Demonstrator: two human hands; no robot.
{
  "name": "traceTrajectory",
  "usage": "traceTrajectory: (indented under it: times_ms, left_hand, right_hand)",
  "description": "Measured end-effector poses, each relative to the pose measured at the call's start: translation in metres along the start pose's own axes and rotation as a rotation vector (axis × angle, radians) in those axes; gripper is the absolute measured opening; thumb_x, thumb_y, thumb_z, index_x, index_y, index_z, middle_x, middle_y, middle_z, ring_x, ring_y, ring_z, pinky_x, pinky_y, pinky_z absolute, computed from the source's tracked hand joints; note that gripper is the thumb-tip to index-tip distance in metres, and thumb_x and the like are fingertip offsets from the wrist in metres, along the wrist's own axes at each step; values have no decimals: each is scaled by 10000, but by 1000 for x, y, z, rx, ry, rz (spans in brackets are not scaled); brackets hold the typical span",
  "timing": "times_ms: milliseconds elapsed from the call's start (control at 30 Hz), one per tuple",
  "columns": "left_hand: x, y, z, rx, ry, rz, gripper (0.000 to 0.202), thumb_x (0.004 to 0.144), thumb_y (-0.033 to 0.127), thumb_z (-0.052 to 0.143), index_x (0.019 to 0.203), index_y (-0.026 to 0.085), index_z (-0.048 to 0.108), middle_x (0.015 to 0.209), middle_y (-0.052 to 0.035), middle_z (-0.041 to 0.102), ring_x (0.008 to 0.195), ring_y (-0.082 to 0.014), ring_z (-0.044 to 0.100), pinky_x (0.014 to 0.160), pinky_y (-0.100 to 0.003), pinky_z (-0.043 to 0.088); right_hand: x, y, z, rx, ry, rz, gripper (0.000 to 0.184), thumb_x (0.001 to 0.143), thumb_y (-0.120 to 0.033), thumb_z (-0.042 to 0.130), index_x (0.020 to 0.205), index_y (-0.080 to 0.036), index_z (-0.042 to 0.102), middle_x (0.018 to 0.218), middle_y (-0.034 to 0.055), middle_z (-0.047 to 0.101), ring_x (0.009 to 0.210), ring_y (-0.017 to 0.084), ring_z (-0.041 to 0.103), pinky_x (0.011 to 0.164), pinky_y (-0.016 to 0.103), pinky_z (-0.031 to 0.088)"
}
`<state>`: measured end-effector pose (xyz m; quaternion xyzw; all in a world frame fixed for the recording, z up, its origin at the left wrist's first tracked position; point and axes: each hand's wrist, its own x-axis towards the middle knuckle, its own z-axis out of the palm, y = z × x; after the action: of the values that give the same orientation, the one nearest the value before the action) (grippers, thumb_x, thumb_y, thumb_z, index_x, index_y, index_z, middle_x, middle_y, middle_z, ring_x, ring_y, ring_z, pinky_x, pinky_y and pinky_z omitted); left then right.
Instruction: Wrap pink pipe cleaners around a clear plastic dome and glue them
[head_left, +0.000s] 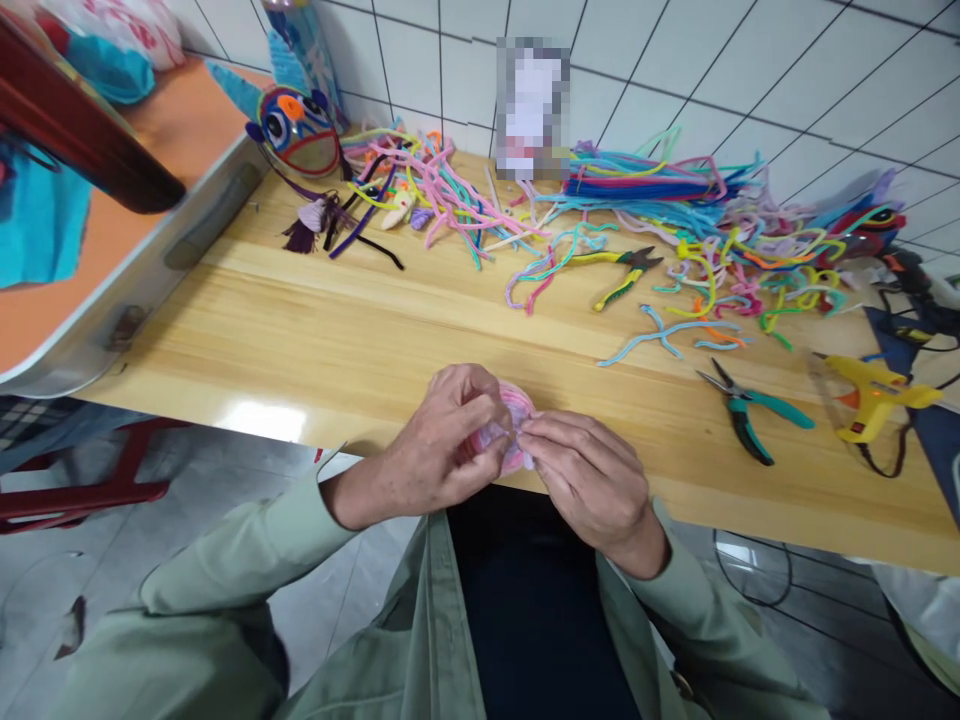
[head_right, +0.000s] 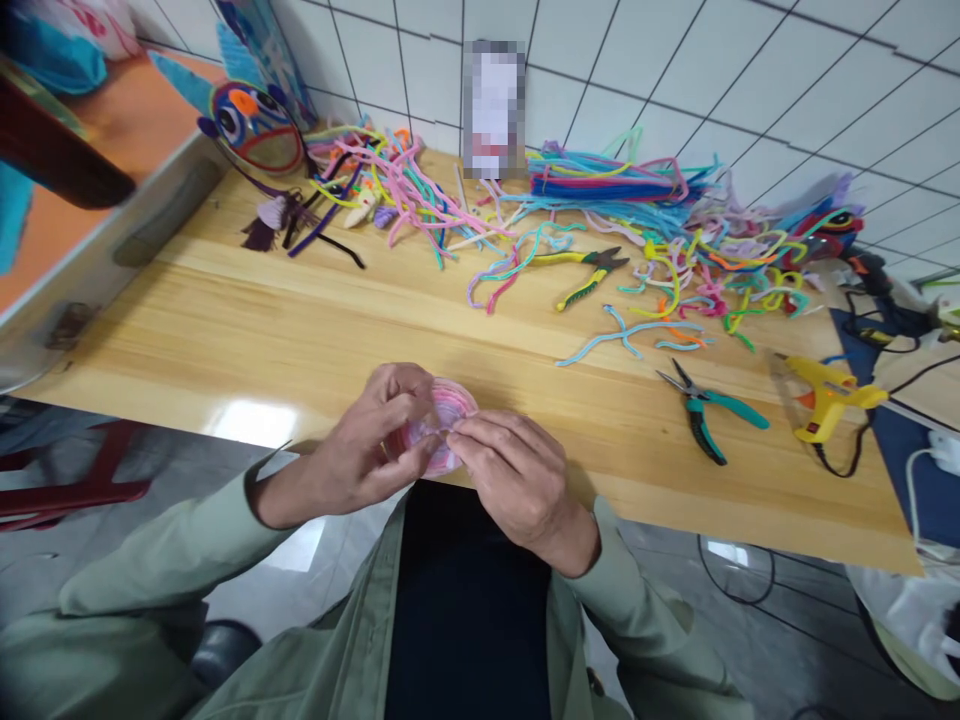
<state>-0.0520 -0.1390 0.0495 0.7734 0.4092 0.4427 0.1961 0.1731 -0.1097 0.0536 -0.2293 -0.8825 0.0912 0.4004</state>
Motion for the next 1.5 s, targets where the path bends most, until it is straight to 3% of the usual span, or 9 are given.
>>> traceTrajectory:
  times_ms: [133,333,500,767,1200,1333,1500]
  left_hand:
    - [1,2,2,-46,-20,-27,202,946,112,589,1115,220,615,1161,-90,666,1113,-235,620,953,-404,519]
    - [0,12,3,1,-2,-107,110,953,123,582,1006,216,610,1104,-62,661,1090,-226,601,966,-411,471]
    - [-4,17,4,73,10,-147,102,971,148,570,1023,218,624,1089,-67,641,1056,-230,587,933,-414,459]
    - [-16,17,13,164,85,-113,121,968,143,614,1054,225,637,1145,-60,624,1052,-229,557,945,-423,409]
    - [-18,20,22,196,172,-138,60,1005,182,595,1008,241,589,1075,-47,605,1032,-227,574,920,-437,419]
    - [-20,20,21,202,168,-151,47,1007,193,615,1013,239,609,1086,-53,623,1033,-231,581,917,-441,423]
    - [-17,23,10,153,107,-163,127,988,134,596,1045,229,657,1073,-52,641,1009,-218,580,915,-428,437]
  right_hand:
    - [2,-1,0,-1,1,-14,266,933,11,699,1103,-177,780,1035,94,848,995,216,821,911,360,703]
    - [3,-3,1,-29,6,-46,258,960,-9,678,1117,-192,769,1034,85,842,996,212,818,906,362,704]
    - [1,-7,2,-43,20,-16,250,953,-15,695,1120,-192,751,1029,98,846,962,212,823,883,364,708]
    - [-8,-11,2,-86,62,-21,258,939,-6,716,1125,-181,751,1036,100,847,987,225,823,894,372,711]
    - [-5,-14,-1,-53,2,-47,236,970,-51,713,1162,-169,783,1045,102,854,1005,230,823,920,372,708]
    - [-5,-13,-1,-65,-11,-50,256,995,-66,682,1198,-190,774,1056,86,857,1006,223,826,928,378,708]
    - [-5,-11,-1,-47,3,-76,219,974,-18,675,1139,-127,769,1035,132,853,1010,239,827,932,377,706]
